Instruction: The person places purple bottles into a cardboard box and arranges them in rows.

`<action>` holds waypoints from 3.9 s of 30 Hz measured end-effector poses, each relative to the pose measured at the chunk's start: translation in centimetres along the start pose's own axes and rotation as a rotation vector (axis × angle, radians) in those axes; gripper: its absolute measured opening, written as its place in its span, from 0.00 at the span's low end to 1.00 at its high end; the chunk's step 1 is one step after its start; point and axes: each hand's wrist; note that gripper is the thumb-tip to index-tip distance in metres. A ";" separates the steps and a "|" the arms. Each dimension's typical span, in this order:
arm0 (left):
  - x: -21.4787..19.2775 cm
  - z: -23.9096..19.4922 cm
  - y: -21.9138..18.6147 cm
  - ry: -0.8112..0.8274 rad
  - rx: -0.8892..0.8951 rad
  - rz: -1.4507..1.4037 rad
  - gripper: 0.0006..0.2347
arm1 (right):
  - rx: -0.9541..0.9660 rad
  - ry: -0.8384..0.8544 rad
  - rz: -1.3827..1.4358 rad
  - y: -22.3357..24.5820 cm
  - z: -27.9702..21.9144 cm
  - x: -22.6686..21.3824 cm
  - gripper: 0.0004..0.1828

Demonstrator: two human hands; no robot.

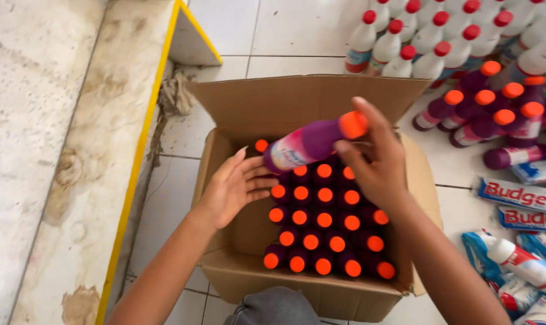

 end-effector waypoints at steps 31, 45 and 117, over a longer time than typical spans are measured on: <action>-25.5 14.7 23.2 -0.608 -0.207 -0.613 0.31 | -0.262 0.719 -0.454 -7.8 -6.1 19.1 0.30; 15.6 14.1 12.5 0.012 -0.157 0.225 0.29 | -0.189 -0.055 -0.472 -15.1 -0.1 -9.9 0.11; -0.1 6.4 11.8 -0.844 0.292 0.972 0.20 | -0.292 0.940 0.115 -7.6 1.0 5.8 0.14</action>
Point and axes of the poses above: each hand's wrist, its own z-axis towards the middle knuckle, its own x-axis out of the palm, y = z × x, and after that the axes turned 14 degrees about -z, right-handed
